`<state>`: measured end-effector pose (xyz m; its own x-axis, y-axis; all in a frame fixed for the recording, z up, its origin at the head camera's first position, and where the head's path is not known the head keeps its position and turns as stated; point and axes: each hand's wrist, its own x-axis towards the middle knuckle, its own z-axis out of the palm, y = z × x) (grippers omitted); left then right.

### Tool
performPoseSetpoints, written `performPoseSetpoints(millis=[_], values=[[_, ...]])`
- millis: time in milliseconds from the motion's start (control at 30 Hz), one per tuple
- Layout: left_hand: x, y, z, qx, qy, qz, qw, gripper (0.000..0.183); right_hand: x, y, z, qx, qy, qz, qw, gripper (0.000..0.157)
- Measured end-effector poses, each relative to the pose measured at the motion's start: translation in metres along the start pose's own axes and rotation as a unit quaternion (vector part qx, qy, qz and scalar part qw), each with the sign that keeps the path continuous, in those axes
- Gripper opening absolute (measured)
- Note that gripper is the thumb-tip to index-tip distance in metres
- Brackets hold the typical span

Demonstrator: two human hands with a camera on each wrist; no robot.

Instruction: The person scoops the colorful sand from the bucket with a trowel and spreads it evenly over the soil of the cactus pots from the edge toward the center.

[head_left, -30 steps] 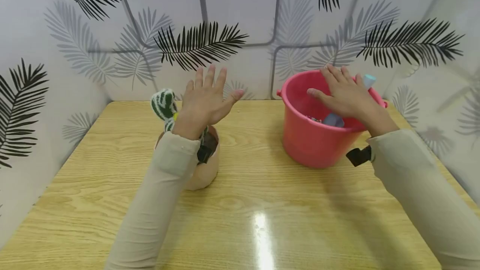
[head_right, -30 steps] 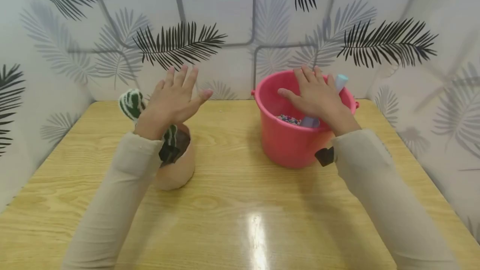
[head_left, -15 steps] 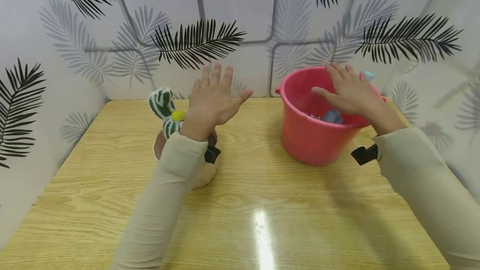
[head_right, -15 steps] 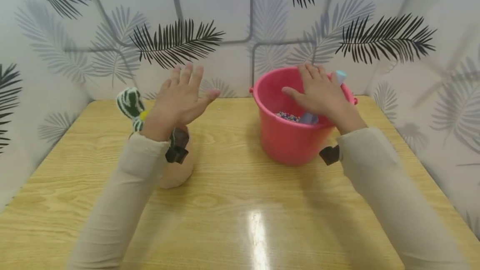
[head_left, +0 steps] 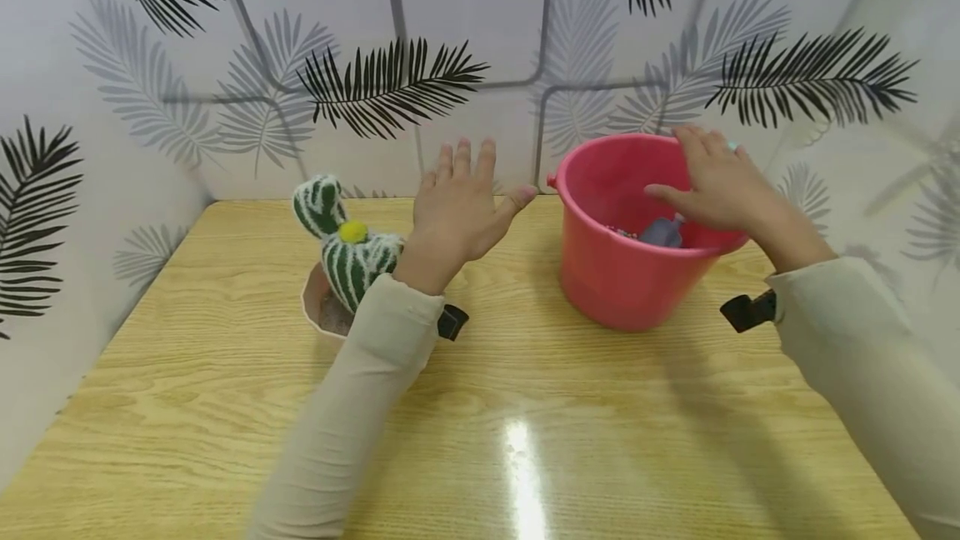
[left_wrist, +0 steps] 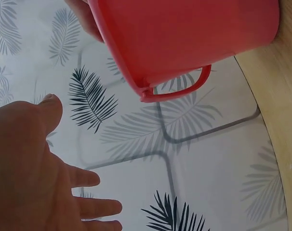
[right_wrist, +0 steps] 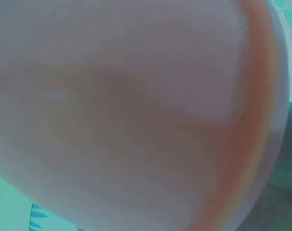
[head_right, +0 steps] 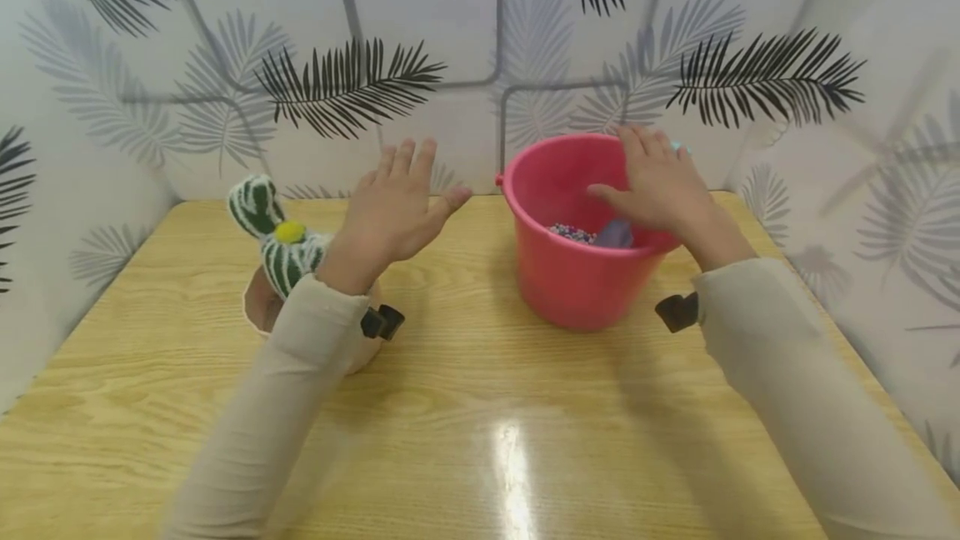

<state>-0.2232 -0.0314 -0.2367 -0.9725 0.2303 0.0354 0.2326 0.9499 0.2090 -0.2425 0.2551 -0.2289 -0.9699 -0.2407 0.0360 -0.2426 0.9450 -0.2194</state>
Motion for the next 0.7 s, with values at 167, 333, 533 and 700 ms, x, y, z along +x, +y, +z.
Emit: performPoseSetpoints(millis=[167, 333, 533, 700], values=[[0.003, 0.006, 0.01, -0.021, 0.018, 0.019, 0.9994, 0.082, -0.003, 0.007, -0.003, 0.008, 0.017, 0.013, 1.0, 0.085], [0.008, 0.014, 0.023, -0.046, 0.048, 0.05, 0.9965, 0.078, -0.007, 0.014, -0.006, 0.044, 0.028, 0.032, 0.998, 0.086], [0.013, 0.021, 0.037, -0.094, 0.059, 0.058, 0.9922, 0.074, -0.01, 0.021, -0.008, 0.074, 0.025, 0.037, 0.996, 0.088], [0.014, 0.026, 0.048, -0.148, 0.058, 0.061, 0.9854, 0.07, -0.012, 0.027, -0.009, 0.078, 0.03, 0.063, 0.994, 0.089]])
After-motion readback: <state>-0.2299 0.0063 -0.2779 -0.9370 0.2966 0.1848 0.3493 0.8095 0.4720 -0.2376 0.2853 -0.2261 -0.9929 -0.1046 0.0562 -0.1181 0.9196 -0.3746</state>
